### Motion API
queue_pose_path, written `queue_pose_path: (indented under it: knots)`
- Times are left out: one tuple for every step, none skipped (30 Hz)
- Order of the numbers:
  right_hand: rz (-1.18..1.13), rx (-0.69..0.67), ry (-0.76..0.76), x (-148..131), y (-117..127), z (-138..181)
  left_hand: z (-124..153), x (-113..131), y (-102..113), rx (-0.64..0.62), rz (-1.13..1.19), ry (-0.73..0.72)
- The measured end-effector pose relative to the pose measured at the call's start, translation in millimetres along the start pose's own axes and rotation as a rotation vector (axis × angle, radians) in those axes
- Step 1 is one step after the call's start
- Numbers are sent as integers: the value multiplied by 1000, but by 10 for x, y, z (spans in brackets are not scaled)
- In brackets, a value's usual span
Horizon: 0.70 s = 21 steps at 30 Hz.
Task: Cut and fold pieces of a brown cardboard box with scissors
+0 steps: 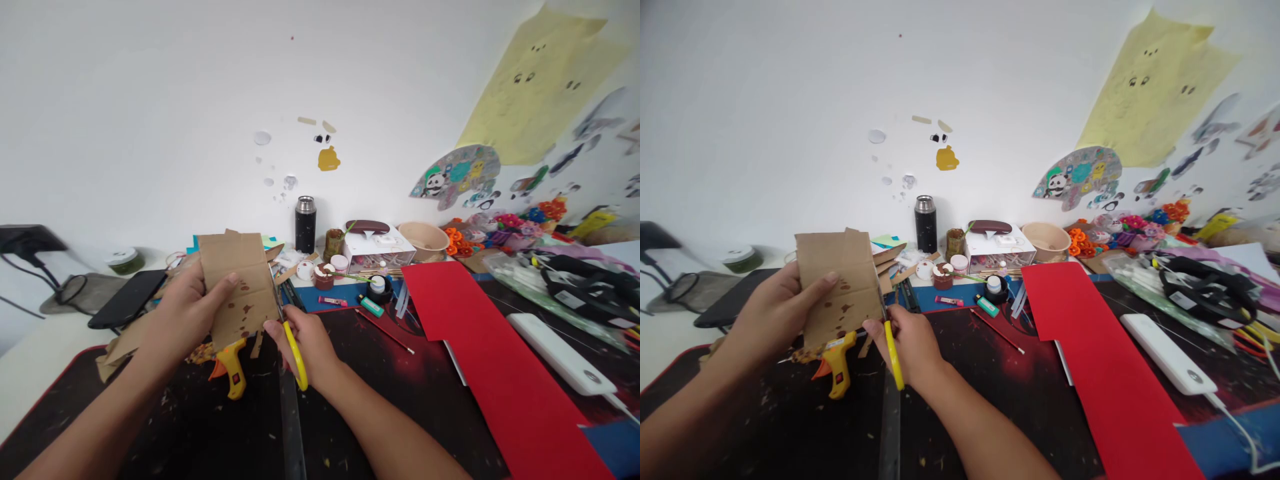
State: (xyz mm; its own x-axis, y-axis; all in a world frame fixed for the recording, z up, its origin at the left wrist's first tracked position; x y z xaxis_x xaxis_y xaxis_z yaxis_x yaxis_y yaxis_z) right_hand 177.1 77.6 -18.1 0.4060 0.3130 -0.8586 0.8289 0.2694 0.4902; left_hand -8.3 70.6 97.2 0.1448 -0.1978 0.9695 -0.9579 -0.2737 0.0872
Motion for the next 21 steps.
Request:
queue_pose_path:
  knots:
    - [9, 2, 4, -3, 2, -1, -5, -18, 3, -2, 8, 6]
    - [16, 2, 8, -8, 5, -2, -9, -41, 5, -6, 17, 19]
    - [22, 2, 12, -16, 9, -3, -13, -65, 8, -10, 21, 34]
    - [28, 3, 16, -26, 15, -4, -16, -85, 12, -11, 22, 45]
    - [36, 4, 20, -38, 21, -4, -18, -98, 14, -11, 21, 53]
    - [44, 5, 23, -52, 29, -3, -18, -104, 16, -10, 19, 58]
    - [52, 4, 26, -67, 36, -1, -17, -105, 16, -9, 15, 62]
    - [60, 2, 28, -81, 42, 2, -15, -100, 16, -8, 14, 64]
    - [67, 1, 28, -93, 48, 6, -12, -94, 15, -8, 16, 67]
    - [72, -2, 27, -103, 52, 9, -10, -88, 14, -8, 16, 70]
    - [78, -5, 27, -112, 55, 13, -9, -83, 16, -7, 14, 72]
    - [84, -6, 26, -118, 57, 17, -9, -82, 20, -3, 13, 73]
    - [90, -6, 28, -122, 57, 19, -11, -87, 25, 3, 17, 78]
    - [95, -4, 30, -124, 56, 20, -15, -98, 32, 12, 28, 86]
    - [99, -3, 32, -124, 54, 20, -19, -114, 37, 18, 49, 97]
    - [99, -2, 34, -123, 50, 19, -24, -133, 36, 18, 80, 111]
    - [98, -3, 34, -118, 44, 17, -27, -154, 29, 12, 114, 126]
    - [95, -6, 31, -111, 36, 14, -30, -171, 20, 4, 145, 137]
    - [90, -10, 25, -103, 29, 12, -30, -185, 10, -5, 171, 147]
    - [84, -14, 15, -93, 22, 10, -29, -197, 2, -9, 192, 158]
    - [76, -17, 5, -84, 17, 9, -27, -207, -2, -9, 206, 169]
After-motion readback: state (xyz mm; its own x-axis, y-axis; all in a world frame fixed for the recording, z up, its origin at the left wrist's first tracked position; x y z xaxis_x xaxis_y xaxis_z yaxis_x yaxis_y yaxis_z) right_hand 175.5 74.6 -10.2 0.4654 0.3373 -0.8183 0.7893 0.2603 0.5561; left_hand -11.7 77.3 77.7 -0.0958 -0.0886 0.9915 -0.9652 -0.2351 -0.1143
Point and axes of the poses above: each hand's wrist, its own z-axis away from the middle knuckle, its own y-axis out of the back of the hand, x = y × z, the point moved 6 cm from there along -z, towards the middle knuckle, and after that the axes turned 14 degrees about z, right-handed, at the moved point
